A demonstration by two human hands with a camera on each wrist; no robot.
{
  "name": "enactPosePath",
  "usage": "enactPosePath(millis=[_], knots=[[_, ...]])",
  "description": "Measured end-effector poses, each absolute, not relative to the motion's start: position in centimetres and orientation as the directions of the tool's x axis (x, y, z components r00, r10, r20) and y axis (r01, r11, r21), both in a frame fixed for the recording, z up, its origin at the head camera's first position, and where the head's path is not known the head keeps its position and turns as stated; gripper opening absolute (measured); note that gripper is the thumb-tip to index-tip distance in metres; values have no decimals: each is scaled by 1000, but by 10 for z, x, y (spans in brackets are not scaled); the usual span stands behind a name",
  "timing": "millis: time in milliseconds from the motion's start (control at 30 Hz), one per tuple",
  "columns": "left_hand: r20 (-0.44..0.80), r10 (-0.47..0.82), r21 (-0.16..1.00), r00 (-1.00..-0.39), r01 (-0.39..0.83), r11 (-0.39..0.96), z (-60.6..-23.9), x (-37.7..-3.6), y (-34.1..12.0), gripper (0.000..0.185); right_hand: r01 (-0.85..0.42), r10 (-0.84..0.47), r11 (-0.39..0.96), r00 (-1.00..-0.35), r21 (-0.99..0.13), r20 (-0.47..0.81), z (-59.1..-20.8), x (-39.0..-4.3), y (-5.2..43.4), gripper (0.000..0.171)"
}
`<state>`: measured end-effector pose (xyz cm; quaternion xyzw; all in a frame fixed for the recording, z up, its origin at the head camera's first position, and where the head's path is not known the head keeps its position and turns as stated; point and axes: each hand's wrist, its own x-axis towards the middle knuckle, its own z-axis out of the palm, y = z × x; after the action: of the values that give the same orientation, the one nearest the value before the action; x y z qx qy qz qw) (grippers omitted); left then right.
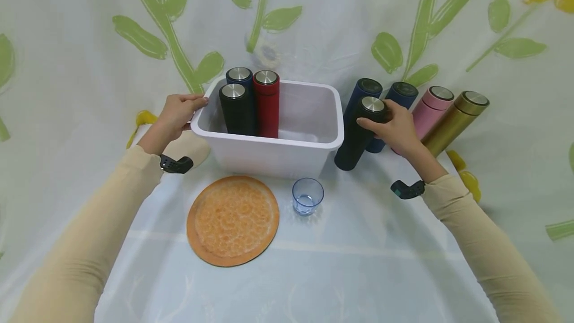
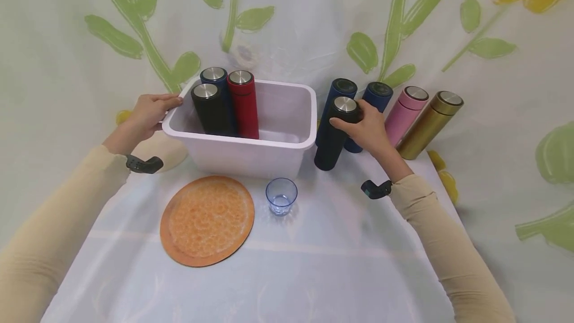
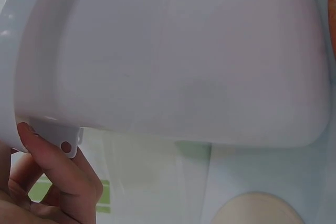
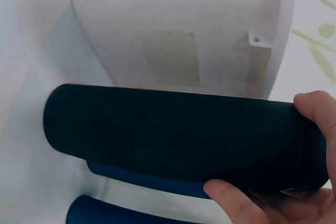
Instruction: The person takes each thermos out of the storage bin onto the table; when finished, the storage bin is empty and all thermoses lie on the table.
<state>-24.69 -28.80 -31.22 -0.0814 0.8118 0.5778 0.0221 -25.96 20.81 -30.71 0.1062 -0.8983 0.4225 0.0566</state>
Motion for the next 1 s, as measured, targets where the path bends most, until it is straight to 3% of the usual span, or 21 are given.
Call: enactPosePath(millis=[333, 667, 1000], knots=[[-133, -112, 939, -985, -162, 305, -315, -244, -293, 53, -200, -93, 654, -978, -730, 184, -317, -263, 199, 71], [-157, -114, 937, -981, -184, 298, -311, -245, -287, 52, -237, -97, 629, -969, -740, 227, -318, -244, 207, 105], [-154, -119, 939, -981, -183, 290, -312, -247, -288, 52, -249, -81, 601, -964, -759, 253, -299, -231, 210, 109]])
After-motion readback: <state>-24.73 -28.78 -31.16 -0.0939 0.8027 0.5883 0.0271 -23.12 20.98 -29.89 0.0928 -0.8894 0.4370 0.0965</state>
